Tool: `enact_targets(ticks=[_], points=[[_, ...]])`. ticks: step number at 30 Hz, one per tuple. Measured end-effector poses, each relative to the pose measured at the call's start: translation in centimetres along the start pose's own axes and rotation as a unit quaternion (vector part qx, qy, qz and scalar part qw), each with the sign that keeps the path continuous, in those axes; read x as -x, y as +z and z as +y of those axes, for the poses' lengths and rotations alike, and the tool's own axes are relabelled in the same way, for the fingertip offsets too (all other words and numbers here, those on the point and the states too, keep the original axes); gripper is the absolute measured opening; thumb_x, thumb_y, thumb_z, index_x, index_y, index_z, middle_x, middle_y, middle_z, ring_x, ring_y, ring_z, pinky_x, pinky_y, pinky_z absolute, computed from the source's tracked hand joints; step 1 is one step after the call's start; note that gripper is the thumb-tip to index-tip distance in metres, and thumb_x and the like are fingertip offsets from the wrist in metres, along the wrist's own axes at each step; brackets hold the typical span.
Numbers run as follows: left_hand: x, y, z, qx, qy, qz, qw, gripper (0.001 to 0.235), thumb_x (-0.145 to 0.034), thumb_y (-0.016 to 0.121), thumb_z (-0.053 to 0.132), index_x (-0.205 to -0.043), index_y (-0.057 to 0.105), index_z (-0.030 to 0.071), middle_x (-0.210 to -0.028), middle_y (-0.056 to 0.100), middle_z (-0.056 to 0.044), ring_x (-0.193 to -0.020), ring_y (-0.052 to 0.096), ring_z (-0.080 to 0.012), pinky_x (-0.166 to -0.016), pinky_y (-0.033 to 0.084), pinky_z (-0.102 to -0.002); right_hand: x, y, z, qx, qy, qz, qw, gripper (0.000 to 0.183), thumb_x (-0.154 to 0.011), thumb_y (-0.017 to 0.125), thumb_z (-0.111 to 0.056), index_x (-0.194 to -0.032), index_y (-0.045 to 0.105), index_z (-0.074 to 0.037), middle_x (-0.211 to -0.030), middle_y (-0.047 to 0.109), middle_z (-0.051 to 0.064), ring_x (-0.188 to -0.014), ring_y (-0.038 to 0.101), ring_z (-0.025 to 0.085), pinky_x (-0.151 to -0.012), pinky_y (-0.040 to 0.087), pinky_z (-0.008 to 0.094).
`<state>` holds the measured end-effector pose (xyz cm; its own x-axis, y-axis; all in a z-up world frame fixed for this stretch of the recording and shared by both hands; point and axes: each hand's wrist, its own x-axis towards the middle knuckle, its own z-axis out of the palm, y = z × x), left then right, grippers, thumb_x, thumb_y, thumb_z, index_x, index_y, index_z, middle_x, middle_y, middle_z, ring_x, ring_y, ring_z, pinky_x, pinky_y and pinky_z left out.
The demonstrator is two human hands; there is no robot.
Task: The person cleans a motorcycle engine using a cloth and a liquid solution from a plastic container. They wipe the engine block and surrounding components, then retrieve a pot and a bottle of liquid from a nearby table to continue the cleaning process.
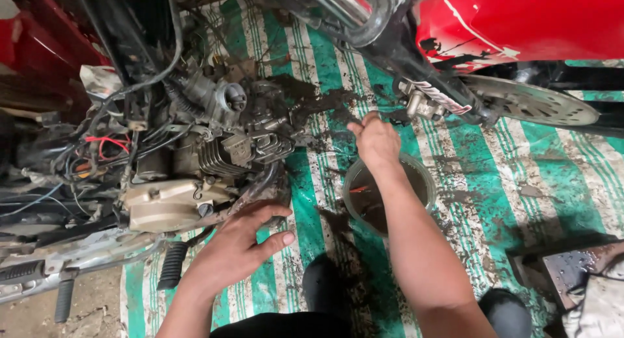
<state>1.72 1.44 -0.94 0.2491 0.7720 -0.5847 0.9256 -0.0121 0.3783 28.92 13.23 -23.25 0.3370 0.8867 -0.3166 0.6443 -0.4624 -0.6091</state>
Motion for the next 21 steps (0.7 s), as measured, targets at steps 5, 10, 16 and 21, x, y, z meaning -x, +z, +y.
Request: enact_targets(ticks=[5, 10, 16, 21], points=[[-0.4, 0.3, -0.2, -0.017, 0.025, -0.004, 1.0, 0.066, -0.095, 0.062, 0.069, -0.147, 0.07, 0.029, -0.157, 0.072, 0.008, -0.131, 0.076, -0.0249, -0.109, 0.058, -0.048, -3.6, 2.9, 2.7, -0.557, -0.062, -0.044, 0.827, 0.012, -0.107, 0.079, -0.015, -0.102, 0.069, -0.01, -0.087, 0.063, -0.003, -0.074, 0.053, 0.007, -0.067, 0.045, 0.024], [0.1, 0.2, -0.3, 0.007, 0.082, 0.04, 0.996, 0.053, -0.096, 0.071, 0.056, -0.138, 0.075, 0.025, -0.147, 0.078, 0.008, -0.13, 0.075, -0.0206, -0.106, 0.057, -0.039, -4.3, 2.8, -0.3, -0.584, -0.234, -0.076, 0.773, 0.038, -0.097, 0.072, 0.01, -0.13, 0.064, -0.009, -0.121, 0.069, 0.005, -0.104, 0.061, 0.014, -0.091, 0.05, 0.029], [0.3, 0.0, -1.2, 0.011, 0.105, 0.054, 0.993, 0.05, -0.096, 0.073, 0.053, -0.136, 0.076, 0.022, -0.146, 0.079, 0.005, -0.127, 0.076, -0.0224, -0.104, 0.058, -0.04, -1.2, 0.2, -8.5, -0.413, -0.353, -0.07, 0.837, 0.04, -0.095, 0.069, 0.013, -0.129, 0.066, -0.008, -0.129, 0.081, 0.008, -0.115, 0.078, 0.021, -0.098, 0.061, 0.032], [0.3, -0.7, -1.6, 0.015, 0.091, 0.044, 0.995, 0.049, -0.097, 0.072, 0.054, -0.133, 0.077, 0.021, -0.151, 0.075, 0.006, -0.13, 0.074, -0.0225, -0.104, 0.058, -0.042, -1.5, 1.7, -11.3, -0.347, -0.425, 0.068, 0.833, 0.018, -0.09, 0.084, 0.004, -0.106, 0.085, -0.003, -0.114, 0.082, 0.002, -0.08, 0.071, 0.017, -0.075, 0.057, 0.029]])
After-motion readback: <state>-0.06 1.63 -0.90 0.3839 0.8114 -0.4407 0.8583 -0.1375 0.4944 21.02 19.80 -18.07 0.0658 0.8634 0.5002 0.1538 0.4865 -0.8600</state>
